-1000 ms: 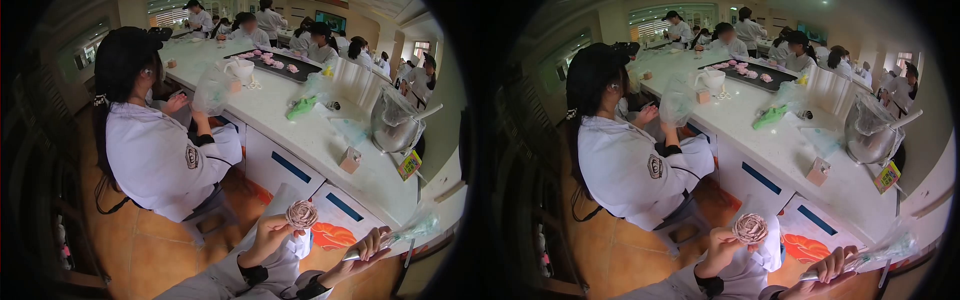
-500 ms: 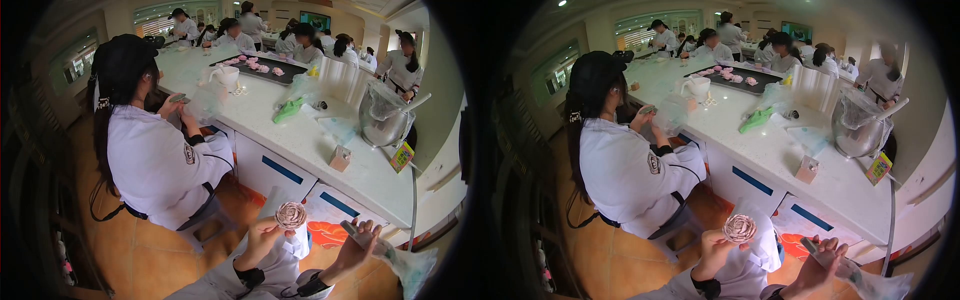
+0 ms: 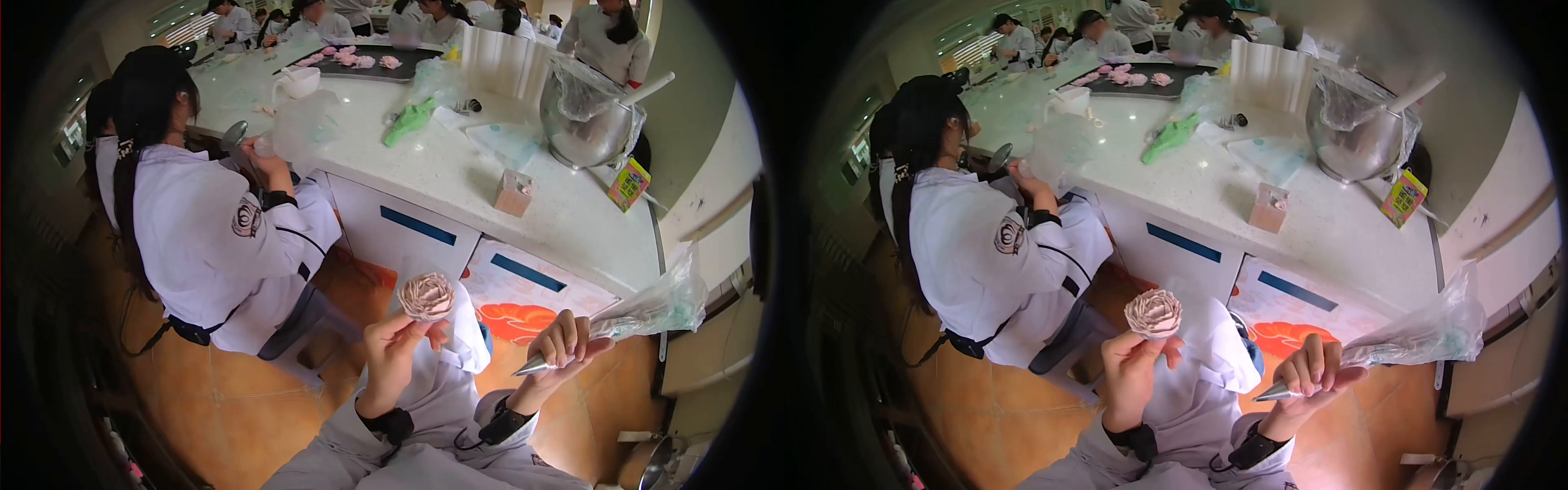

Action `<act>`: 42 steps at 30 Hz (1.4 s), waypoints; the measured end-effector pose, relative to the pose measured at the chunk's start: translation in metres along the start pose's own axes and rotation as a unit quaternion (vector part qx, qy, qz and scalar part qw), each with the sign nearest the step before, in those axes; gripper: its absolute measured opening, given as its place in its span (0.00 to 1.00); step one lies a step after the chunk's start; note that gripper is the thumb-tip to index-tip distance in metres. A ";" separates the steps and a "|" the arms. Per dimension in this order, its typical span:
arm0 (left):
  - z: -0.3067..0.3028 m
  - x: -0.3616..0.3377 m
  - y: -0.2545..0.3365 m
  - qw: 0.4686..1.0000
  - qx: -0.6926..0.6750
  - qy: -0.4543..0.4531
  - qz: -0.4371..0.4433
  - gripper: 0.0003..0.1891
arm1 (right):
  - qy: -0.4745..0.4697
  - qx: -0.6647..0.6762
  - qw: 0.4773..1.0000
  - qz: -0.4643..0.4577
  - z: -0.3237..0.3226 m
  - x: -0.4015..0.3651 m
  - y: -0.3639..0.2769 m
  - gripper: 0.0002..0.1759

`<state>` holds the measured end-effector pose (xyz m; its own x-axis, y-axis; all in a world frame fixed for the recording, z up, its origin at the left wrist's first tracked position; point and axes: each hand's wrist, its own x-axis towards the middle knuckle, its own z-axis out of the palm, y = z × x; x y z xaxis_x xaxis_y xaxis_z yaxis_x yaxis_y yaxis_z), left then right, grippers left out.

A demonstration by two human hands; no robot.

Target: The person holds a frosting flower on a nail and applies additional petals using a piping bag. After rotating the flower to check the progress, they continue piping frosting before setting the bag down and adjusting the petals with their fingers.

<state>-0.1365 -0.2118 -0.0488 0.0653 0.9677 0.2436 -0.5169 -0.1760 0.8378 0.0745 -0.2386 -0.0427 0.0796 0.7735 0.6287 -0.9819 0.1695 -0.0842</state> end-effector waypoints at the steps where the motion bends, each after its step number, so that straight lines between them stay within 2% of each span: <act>1: 0.001 0.001 0.000 1.000 -0.010 0.002 -0.008 0.10 | -0.012 -0.011 1.000 -0.002 0.000 0.001 0.003 0.23; 4: -0.003 -0.006 -0.005 1.000 -0.019 0.019 -0.012 0.10 | -0.086 -0.037 0.996 0.004 -0.010 -0.007 -0.001 0.21; 9: -0.004 -0.004 -0.004 0.998 0.013 0.060 -0.011 0.09 | -0.013 0.025 0.999 -0.027 0.003 -0.008 0.006 0.13; 11: -0.006 -0.008 -0.011 0.998 0.010 0.047 0.030 0.09 | -0.002 0.031 1.000 0.004 0.005 -0.012 0.002 0.14; 12: -0.007 -0.008 -0.012 0.998 0.011 0.040 0.049 0.10 | -0.007 -0.007 1.000 -0.018 0.006 -0.010 0.005 0.14; 15: -0.007 -0.009 -0.007 0.999 0.006 0.050 0.007 0.09 | -0.002 -0.119 0.991 -0.056 0.011 -0.003 0.016 0.17; 18: -0.006 -0.014 -0.006 0.997 0.027 0.066 -0.001 0.09 | -0.060 -0.140 0.986 -0.066 0.003 -0.005 0.014 0.18; 21: -0.009 -0.014 -0.010 0.997 0.024 0.066 0.028 0.08 | -0.043 -0.135 0.988 -0.058 0.007 -0.002 0.013 0.18; 27: -0.016 -0.016 -0.018 0.995 0.020 0.057 0.077 0.06 | -0.021 -0.159 0.982 -0.102 0.003 -0.003 0.014 0.19; 30: -0.011 -0.012 -0.011 0.994 0.066 0.070 0.042 0.06 | -0.017 -0.181 0.977 -0.113 0.002 -0.001 0.015 0.19; 38: -0.007 -0.020 -0.014 0.997 0.025 0.060 0.039 0.07 | -0.022 -0.174 0.978 -0.112 -0.003 -0.011 0.012 0.20; 42: -0.007 -0.019 -0.010 0.998 0.032 0.054 0.010 0.08 | -0.018 -0.178 0.977 -0.115 -0.002 -0.011 0.013 0.21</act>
<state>-0.1389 -0.2272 -0.0650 -0.0381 0.9769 0.2104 -0.4610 -0.2040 0.8636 0.0608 -0.2438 -0.0524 0.2777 0.6691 0.6894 -0.8166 0.5423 -0.1974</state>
